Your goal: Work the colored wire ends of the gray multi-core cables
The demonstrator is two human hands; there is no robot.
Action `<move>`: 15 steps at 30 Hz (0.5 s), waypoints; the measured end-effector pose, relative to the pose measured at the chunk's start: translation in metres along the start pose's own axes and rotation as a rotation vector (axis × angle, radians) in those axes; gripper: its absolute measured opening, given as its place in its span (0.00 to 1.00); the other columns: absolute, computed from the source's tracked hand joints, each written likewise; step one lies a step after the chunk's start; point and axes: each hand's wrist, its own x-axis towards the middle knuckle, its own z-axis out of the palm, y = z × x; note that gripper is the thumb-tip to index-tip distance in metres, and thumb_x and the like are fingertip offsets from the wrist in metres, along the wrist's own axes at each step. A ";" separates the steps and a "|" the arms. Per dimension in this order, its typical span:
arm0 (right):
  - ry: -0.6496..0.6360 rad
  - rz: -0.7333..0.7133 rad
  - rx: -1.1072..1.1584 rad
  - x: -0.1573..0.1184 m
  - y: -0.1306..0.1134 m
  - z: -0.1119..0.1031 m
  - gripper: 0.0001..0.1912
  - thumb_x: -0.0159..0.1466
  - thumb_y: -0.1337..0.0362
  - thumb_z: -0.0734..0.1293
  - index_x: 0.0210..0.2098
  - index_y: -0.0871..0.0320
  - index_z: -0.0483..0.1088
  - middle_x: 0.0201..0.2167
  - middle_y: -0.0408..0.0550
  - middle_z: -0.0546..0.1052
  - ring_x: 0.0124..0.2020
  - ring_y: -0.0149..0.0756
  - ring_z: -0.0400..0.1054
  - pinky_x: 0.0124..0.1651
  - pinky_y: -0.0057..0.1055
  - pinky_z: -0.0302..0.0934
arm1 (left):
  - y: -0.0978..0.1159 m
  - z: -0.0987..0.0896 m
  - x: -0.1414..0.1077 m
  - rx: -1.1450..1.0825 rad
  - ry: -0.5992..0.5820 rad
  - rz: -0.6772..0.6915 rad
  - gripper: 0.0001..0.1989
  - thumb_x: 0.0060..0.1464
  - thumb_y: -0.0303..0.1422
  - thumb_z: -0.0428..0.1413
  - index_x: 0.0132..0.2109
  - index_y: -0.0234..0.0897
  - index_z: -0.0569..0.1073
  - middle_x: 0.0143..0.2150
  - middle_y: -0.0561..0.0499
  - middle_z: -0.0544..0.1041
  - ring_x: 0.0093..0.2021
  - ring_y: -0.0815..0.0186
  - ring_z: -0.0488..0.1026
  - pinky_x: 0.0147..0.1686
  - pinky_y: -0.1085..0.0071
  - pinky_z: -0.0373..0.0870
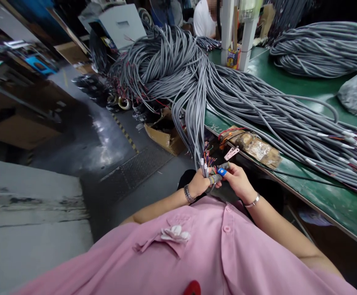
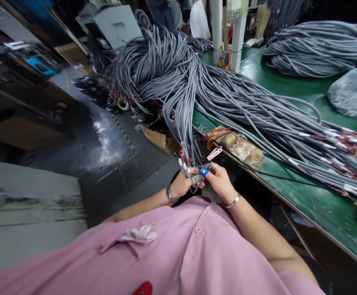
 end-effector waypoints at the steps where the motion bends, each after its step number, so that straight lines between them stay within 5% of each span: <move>1: -0.001 0.003 -0.006 0.002 -0.001 0.000 0.11 0.59 0.55 0.70 0.30 0.57 0.69 0.19 0.41 0.72 0.19 0.29 0.64 0.25 0.28 0.58 | 0.000 -0.001 0.000 -0.005 0.004 0.008 0.16 0.47 0.42 0.62 0.29 0.31 0.73 0.23 0.46 0.77 0.22 0.68 0.73 0.20 0.76 0.62; 8: 0.159 0.001 -0.114 0.007 0.008 -0.015 0.10 0.55 0.58 0.72 0.30 0.58 0.71 0.23 0.40 0.72 0.23 0.26 0.60 0.28 0.26 0.56 | -0.008 -0.001 0.007 -0.180 0.132 0.055 0.16 0.47 0.42 0.61 0.28 0.31 0.72 0.23 0.46 0.77 0.21 0.67 0.73 0.17 0.77 0.57; 15: 0.176 0.054 -0.041 0.009 0.015 -0.017 0.12 0.55 0.57 0.72 0.28 0.58 0.69 0.22 0.39 0.69 0.22 0.26 0.58 0.28 0.26 0.54 | -0.008 0.001 0.011 -0.249 0.173 0.031 0.17 0.45 0.43 0.63 0.25 0.31 0.71 0.22 0.47 0.76 0.21 0.68 0.73 0.17 0.77 0.56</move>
